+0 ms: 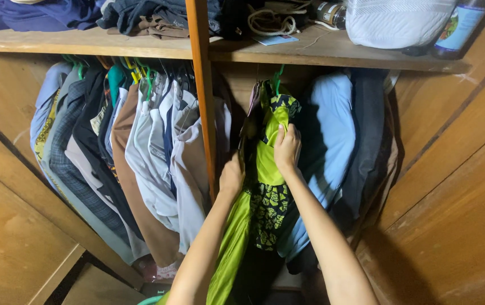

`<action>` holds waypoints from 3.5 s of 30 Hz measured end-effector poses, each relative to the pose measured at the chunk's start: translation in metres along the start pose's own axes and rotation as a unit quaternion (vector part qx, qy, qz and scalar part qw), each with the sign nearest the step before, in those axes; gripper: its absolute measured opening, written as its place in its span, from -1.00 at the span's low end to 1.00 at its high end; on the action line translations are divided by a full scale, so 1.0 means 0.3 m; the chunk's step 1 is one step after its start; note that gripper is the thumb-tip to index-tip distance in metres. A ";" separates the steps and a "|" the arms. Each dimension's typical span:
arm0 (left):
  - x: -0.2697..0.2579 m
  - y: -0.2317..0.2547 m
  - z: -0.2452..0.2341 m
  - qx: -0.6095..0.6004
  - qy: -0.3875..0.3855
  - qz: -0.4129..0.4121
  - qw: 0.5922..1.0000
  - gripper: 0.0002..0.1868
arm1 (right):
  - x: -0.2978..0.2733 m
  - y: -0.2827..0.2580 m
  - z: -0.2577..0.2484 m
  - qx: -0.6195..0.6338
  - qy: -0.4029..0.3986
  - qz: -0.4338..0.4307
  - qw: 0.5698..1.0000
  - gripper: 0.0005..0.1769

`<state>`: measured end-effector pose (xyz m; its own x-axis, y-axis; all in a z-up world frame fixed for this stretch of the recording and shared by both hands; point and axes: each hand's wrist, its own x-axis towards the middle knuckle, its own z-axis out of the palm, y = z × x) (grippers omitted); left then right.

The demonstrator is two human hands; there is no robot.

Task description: Hanging various pieces of clothing from a laundry basket onto hangers and placing them inside a wardrobe.

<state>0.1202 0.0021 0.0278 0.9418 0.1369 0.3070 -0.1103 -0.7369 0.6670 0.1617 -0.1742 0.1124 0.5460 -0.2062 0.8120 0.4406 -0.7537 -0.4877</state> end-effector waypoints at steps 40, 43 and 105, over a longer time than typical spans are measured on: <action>-0.474 -0.263 0.126 0.031 -0.061 -0.017 0.998 -0.72 | -0.639 0.078 -0.107 0.119 -0.100 0.196 0.968 -0.39; -0.529 -0.324 0.172 -0.007 -0.068 -0.007 0.998 -0.74 | -0.713 0.076 -0.105 0.089 -0.140 0.246 0.955 -0.36; -1.255 -1.112 0.584 -0.032 -0.176 -0.419 0.890 -0.27 | -1.555 0.523 0.013 0.474 -0.337 0.560 0.590 -0.68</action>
<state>-0.1419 0.0805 -0.4293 0.7424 0.3962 -0.5403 0.6700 -0.4333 0.6028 -0.0210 -0.1938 -0.3441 0.8914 0.2920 -0.3466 -0.4398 0.3730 -0.8170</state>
